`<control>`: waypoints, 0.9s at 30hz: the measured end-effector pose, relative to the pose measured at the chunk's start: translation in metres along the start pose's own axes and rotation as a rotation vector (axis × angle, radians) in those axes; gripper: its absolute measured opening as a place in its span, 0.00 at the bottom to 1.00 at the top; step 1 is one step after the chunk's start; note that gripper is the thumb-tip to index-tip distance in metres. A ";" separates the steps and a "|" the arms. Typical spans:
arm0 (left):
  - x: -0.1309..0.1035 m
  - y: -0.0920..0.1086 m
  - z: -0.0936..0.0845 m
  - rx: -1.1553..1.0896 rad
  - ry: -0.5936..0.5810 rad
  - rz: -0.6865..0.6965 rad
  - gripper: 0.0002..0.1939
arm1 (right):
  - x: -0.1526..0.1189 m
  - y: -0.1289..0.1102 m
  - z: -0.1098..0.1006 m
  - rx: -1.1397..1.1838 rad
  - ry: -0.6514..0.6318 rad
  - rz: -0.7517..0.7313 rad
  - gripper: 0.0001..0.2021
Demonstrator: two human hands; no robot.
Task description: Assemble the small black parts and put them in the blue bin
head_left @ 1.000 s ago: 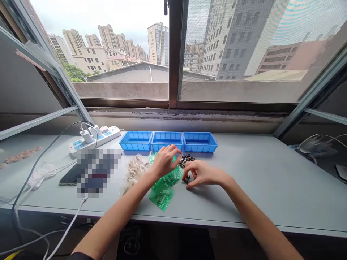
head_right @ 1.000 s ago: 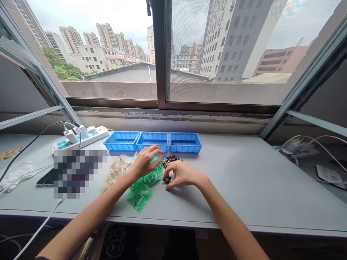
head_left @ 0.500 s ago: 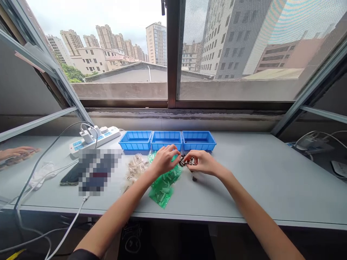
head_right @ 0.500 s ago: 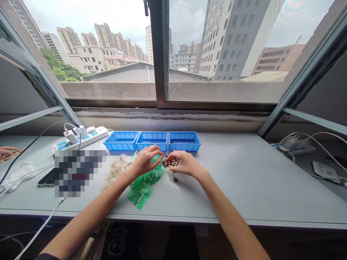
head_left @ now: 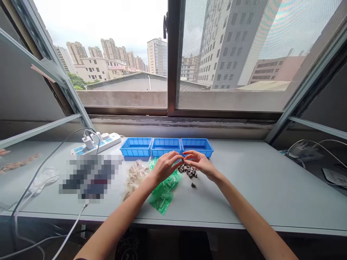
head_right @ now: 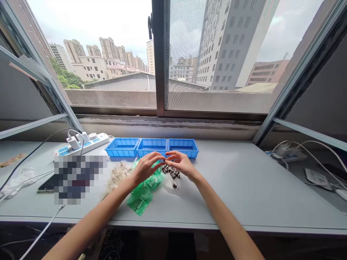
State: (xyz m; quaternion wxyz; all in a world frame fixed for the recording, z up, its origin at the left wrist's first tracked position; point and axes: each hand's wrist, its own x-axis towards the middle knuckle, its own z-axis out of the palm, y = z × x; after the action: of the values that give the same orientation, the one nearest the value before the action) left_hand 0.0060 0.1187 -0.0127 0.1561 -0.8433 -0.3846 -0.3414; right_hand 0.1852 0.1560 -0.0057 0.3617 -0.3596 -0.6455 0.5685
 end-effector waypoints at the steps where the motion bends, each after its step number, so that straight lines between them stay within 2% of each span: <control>1: 0.000 0.000 0.000 0.001 0.027 0.010 0.11 | 0.000 0.000 0.000 0.012 -0.005 0.003 0.22; 5: 0.000 0.002 0.000 0.035 0.083 0.030 0.11 | -0.001 0.000 -0.001 0.031 -0.029 0.004 0.22; 14: -0.003 -0.002 0.003 0.098 0.029 0.016 0.11 | 0.002 0.009 0.006 -0.021 0.019 -0.048 0.23; 22: -0.002 -0.004 0.004 0.121 0.122 0.031 0.12 | 0.001 0.009 0.009 -0.045 0.018 -0.068 0.19; 27: -0.002 -0.004 0.006 0.121 0.094 0.008 0.11 | 0.002 0.012 0.007 -0.038 0.031 -0.093 0.18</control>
State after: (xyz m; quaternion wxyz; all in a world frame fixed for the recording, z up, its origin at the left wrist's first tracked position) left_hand 0.0046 0.1228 -0.0184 0.2261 -0.8169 -0.3932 -0.3563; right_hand 0.1784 0.1559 -0.0184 0.3909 -0.3450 -0.6665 0.5329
